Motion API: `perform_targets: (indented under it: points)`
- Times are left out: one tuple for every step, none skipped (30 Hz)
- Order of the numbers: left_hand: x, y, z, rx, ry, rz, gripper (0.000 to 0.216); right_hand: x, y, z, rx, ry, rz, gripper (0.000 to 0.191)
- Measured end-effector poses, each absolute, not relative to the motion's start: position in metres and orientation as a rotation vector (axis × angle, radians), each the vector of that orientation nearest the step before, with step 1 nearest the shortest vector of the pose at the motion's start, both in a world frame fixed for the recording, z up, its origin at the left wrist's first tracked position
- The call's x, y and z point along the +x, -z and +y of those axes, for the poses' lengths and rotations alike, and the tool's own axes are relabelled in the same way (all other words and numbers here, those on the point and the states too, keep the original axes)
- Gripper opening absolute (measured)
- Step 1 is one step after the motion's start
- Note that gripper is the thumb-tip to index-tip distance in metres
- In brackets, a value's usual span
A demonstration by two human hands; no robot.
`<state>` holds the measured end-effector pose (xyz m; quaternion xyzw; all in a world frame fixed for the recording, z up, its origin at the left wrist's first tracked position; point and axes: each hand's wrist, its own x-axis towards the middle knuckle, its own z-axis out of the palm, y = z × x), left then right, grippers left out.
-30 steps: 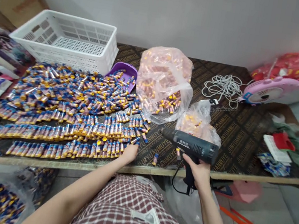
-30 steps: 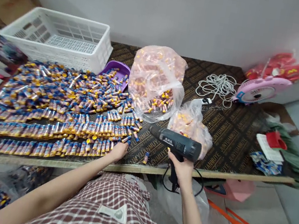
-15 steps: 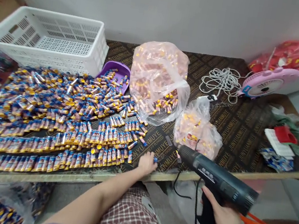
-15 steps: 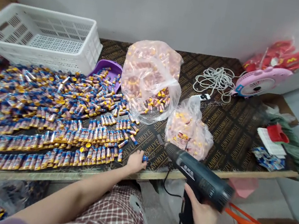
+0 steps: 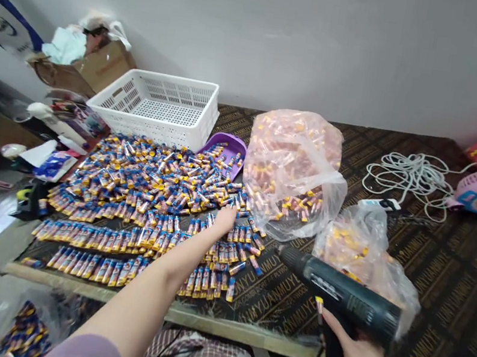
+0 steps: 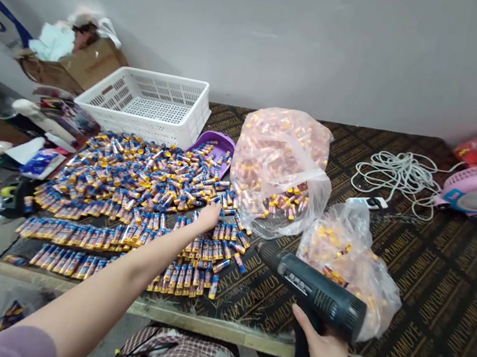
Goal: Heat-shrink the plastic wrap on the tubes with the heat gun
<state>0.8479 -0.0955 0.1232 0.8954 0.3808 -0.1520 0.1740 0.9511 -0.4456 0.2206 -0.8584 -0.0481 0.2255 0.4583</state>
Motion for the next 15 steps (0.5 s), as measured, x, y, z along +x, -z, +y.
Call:
perform_targets:
  points:
    - [0.844, -0.126, -0.082, 2.529, 0.436, 1.081, 0.047, 0.952, -0.222, -0.429, -2.093, -0.619, -0.093, 0.048]
    - [0.839, -0.129, -0.073, 2.519, 0.439, 1.077, 0.051, 0.953, -0.224, -0.414, -2.077, -0.68, -0.082, 0.049]
    - [0.832, -0.132, -0.068, 2.512, 0.44, 1.067, 0.055, 0.954, -0.224, -0.399, -2.07, -0.725, -0.095, 0.048]
    - [0.823, -0.135, -0.064, 2.505, 0.421, 1.053, 0.057, 0.956, -0.224, -0.385, -2.073, -0.741, -0.14, 0.048]
    - [0.811, -0.14, -0.063, 2.496, 0.371, 1.04, 0.056, 0.958, -0.223, -0.371, -2.08, -0.744, -0.209, 0.048]
    - [0.797, -0.145, -0.063, 2.475, 0.293, 1.031, 0.053, 0.96, -0.221, -0.357, -2.082, -0.739, -0.289, 0.047]
    - [0.778, -0.15, -0.064, 2.44, 0.195, 1.036, 0.048, 0.963, -0.218, -0.343, -2.077, -0.74, -0.375, 0.047]
    - [0.757, -0.155, -0.065, 2.385, 0.077, 1.058, 0.043, 0.965, -0.215, -0.329, -2.067, -0.741, -0.461, 0.047]
    - [0.733, -0.16, -0.068, 2.311, -0.015, 1.108, 0.04, 0.967, -0.211, -0.314, -2.05, -0.743, -0.543, 0.047]
    - [0.706, -0.164, -0.071, 2.237, -0.09, 1.203, 0.037, 0.968, -0.208, -0.3, -2.043, -0.745, -0.619, 0.046]
    - [0.679, -0.167, -0.076, 2.176, -0.152, 1.301, 0.036, 0.968, -0.205, -0.287, -2.048, -0.746, -0.696, 0.045]
    - [0.651, -0.168, -0.082, 2.124, -0.221, 1.383, 0.036, 0.968, -0.202, -0.274, -2.062, -0.741, -0.776, 0.044]
    - [0.623, -0.168, -0.089, 2.057, -0.28, 1.46, 0.036, 0.967, -0.2, -0.262, -2.083, -0.732, -0.864, 0.043]
    - [0.598, -0.167, -0.096, 1.986, -0.326, 1.536, 0.037, 0.966, -0.198, -0.251, -2.103, -0.72, -0.952, 0.042]
    - [0.574, -0.165, -0.104, 1.918, -0.349, 1.604, 0.037, 0.964, -0.197, -0.241, -2.121, -0.709, -1.03, 0.041]
